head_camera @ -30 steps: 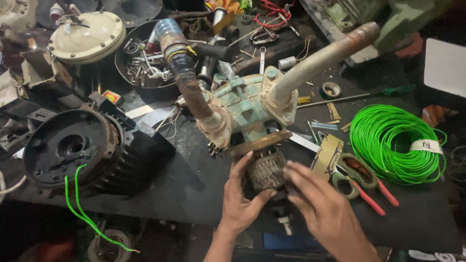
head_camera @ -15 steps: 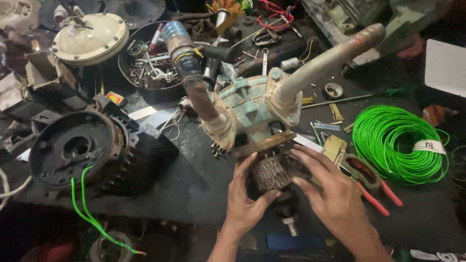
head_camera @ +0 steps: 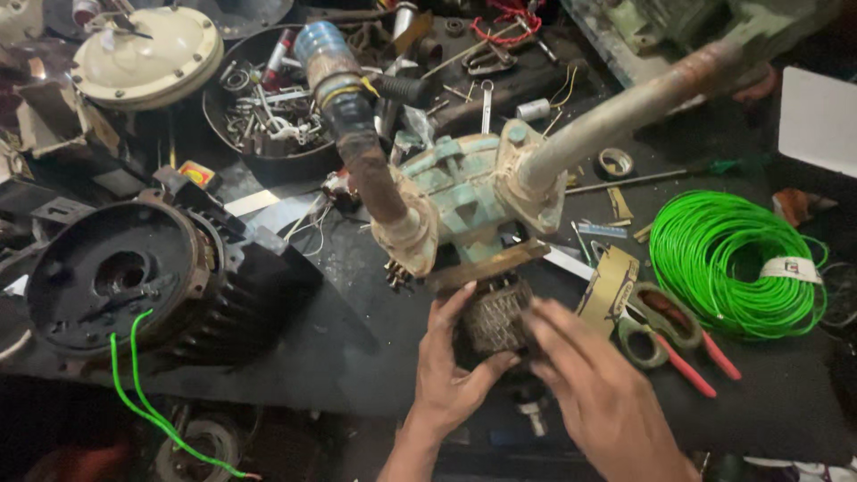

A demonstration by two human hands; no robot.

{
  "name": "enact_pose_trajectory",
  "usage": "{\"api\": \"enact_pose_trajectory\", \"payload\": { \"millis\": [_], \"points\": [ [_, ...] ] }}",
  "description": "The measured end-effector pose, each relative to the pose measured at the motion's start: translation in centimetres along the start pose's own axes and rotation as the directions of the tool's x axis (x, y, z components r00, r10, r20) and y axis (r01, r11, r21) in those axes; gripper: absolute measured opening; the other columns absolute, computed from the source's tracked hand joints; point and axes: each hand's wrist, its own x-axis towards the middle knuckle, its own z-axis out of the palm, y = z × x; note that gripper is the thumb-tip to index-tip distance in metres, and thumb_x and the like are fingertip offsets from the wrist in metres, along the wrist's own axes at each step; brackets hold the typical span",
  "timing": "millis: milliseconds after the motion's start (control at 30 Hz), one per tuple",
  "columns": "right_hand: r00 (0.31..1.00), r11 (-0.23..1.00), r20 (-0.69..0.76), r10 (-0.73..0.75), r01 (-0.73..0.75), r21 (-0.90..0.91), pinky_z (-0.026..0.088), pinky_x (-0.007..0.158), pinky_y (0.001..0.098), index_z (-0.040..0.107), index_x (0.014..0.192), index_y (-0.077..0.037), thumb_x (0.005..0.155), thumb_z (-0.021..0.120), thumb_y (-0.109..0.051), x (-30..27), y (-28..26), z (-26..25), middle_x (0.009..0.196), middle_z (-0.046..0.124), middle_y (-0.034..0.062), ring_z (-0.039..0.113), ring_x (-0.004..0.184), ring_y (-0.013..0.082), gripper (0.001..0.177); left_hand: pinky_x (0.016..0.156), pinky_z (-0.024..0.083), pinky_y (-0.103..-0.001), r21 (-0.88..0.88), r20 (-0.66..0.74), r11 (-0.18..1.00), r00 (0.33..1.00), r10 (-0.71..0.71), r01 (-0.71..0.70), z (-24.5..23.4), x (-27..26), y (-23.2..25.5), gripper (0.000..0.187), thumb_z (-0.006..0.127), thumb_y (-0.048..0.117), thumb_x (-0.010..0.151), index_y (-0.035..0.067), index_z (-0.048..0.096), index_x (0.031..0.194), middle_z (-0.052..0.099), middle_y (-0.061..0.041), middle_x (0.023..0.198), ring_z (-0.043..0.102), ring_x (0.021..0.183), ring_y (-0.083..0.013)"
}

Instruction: The person uses a metal file to smooth the surface of a motor rotor held in a bench vise. They rotate the rotor with one hand while filing with the other, repeatedly adjusting the angle to work on different sections of the rotor's surface.

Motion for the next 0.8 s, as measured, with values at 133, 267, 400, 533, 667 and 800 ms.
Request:
{"api": "enact_pose_trajectory", "payload": {
  "millis": [133,267,400,533,667,800],
  "points": [
    [0.997,0.998,0.053,0.054,-0.055,0.021,0.05,0.096,0.0413,0.061,0.13,-0.004,0.081,0.07,-0.005,0.4,-0.5,-0.5,0.137,0.061,0.0155,0.061,0.122,0.036,0.05,0.108,0.051,-0.039,0.165,-0.018,0.982,0.995,0.094,-0.09,-0.1,0.3,0.3,0.089,0.09,0.006,0.073,0.004,0.045,0.15,0.061,-0.017,0.136,0.064,0.126,-0.0306],
    [1.0,1.0,0.01,-0.016,0.016,-0.011,0.05,0.097,0.0414,0.061,0.128,-0.003,0.08,0.07,-0.008,0.0,-0.3,-0.2,0.136,0.061,0.0161,0.061,0.123,0.0357,0.05,0.108,0.052,-0.039,0.075,-0.017,0.995,0.998,0.062,-0.061,0.0,0.2,0.0,0.088,0.089,0.005,0.075,0.004,0.044,0.151,0.059,-0.017,0.138,0.065,0.127,-0.03],
    [0.999,1.0,0.033,0.018,-0.018,0.007,0.051,0.096,0.0413,0.061,0.13,-0.003,0.084,0.069,-0.006,-0.6,-0.1,-0.2,0.137,0.061,0.0152,0.061,0.12,0.0356,0.047,0.109,0.052,-0.039,0.029,-0.021,0.999,0.999,0.046,-0.045,0.3,-0.2,0.0,0.09,0.088,0.003,0.074,0.005,0.043,0.152,0.059,-0.017,0.138,0.065,0.127,-0.0298],
    [0.999,1.0,0.047,0.027,-0.027,-0.006,0.051,0.094,0.0426,0.062,0.128,-0.004,0.077,0.071,-0.007,0.4,-0.5,-0.4,0.136,0.061,0.0154,0.061,0.12,0.0352,0.052,0.107,0.053,-0.038,0.045,-0.022,0.999,0.999,0.03,-0.029,0.1,0.3,0.3,0.091,0.089,0.004,0.073,0.006,0.043,0.152,0.059,-0.017,0.138,0.065,0.126,-0.0297],
    [0.996,0.997,0.046,0.081,-0.082,0.007,0.052,0.093,0.0424,0.062,0.13,-0.006,0.082,0.07,-0.007,-0.3,-0.8,-0.6,0.136,0.062,0.0139,0.062,0.119,0.0356,0.048,0.105,0.055,-0.038,0.053,-0.022,0.999,1.0,-0.01,0.011,0.2,-0.5,0.4,0.089,0.089,0.005,0.074,0.007,0.044,0.151,0.059,-0.017,0.138,0.066,0.126,-0.0297],
    [0.995,0.997,0.075,0.066,-0.069,0.031,0.052,0.09,0.0422,0.063,0.128,-0.006,0.077,0.07,-0.007,0.5,-0.8,-1.0,0.134,0.063,0.0145,0.063,0.117,0.0356,0.051,0.108,0.052,-0.039,0.058,-0.02,0.998,0.999,0.03,-0.029,0.0,0.4,0.6,0.089,0.091,0.006,0.074,0.006,0.045,0.151,0.06,-0.017,0.138,0.065,0.128,-0.0305]
  ]
}}
